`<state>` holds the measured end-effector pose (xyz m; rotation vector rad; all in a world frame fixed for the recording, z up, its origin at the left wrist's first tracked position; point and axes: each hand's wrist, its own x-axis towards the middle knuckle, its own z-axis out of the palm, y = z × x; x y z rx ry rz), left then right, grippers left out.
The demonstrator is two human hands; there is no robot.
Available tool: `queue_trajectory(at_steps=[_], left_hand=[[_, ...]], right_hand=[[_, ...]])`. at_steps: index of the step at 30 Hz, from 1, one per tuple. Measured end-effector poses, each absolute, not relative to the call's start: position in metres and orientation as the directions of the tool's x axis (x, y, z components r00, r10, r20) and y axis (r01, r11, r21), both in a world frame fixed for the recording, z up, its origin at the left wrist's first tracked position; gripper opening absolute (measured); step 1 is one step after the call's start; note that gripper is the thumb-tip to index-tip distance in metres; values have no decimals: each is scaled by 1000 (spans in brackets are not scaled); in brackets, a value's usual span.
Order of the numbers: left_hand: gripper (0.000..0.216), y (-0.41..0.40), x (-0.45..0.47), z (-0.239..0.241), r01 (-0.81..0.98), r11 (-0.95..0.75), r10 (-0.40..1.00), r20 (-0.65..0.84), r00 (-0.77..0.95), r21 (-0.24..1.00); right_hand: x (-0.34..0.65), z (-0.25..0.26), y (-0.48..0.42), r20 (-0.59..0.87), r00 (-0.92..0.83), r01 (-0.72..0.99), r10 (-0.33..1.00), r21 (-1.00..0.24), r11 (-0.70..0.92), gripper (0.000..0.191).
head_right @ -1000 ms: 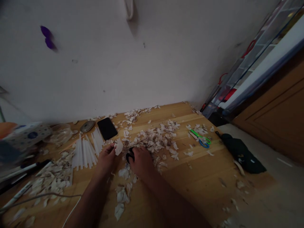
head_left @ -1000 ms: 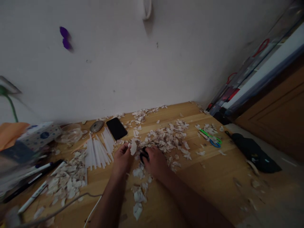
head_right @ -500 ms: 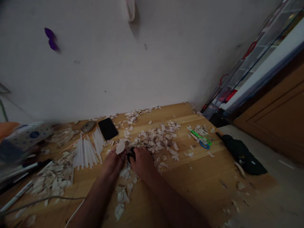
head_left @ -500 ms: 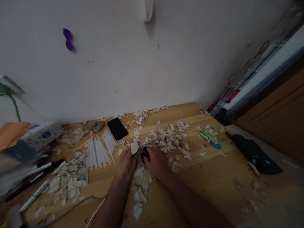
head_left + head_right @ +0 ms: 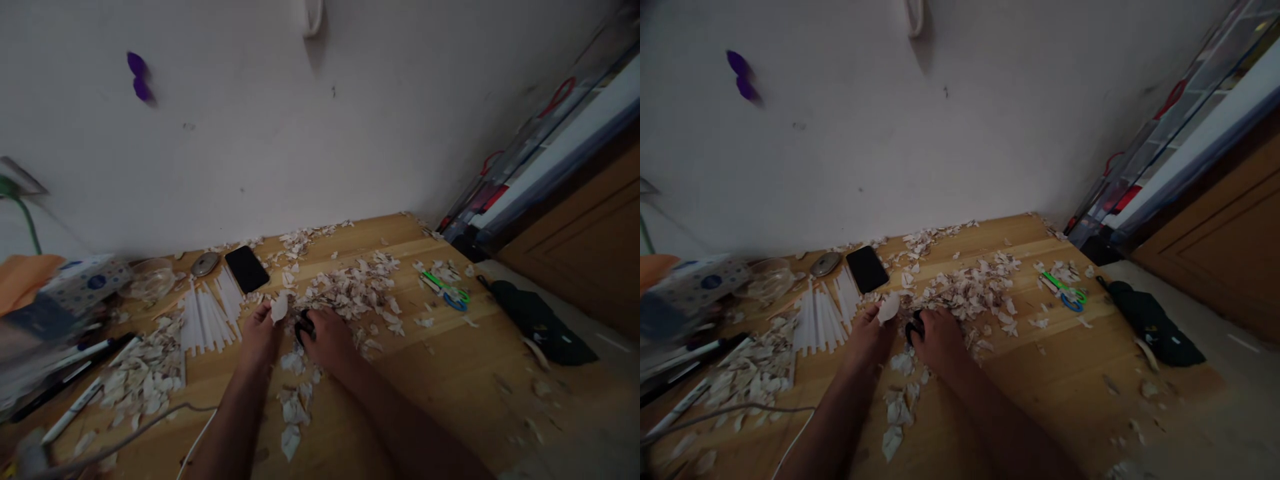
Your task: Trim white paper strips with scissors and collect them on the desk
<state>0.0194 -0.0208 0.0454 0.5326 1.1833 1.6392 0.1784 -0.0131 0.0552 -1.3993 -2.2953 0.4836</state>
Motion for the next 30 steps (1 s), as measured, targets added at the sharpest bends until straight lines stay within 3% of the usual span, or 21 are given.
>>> queue_trajectory(at_steps=[8,17,30], left_hand=[[31,-22,8,45,-373,49,907,-198,-372,926],[36,-18,13,62,-606,-6,896,-264,-356,796],[39,-21,18,66,-661,37,887,-330,-324,750]], right_hand=[[179,54,-11,140,-433,743,891,-504,440,6],[178,53,-11,166,-427,735,889,-509,448,8],[179,54,-10,155,-434,741,887,-499,450,3]])
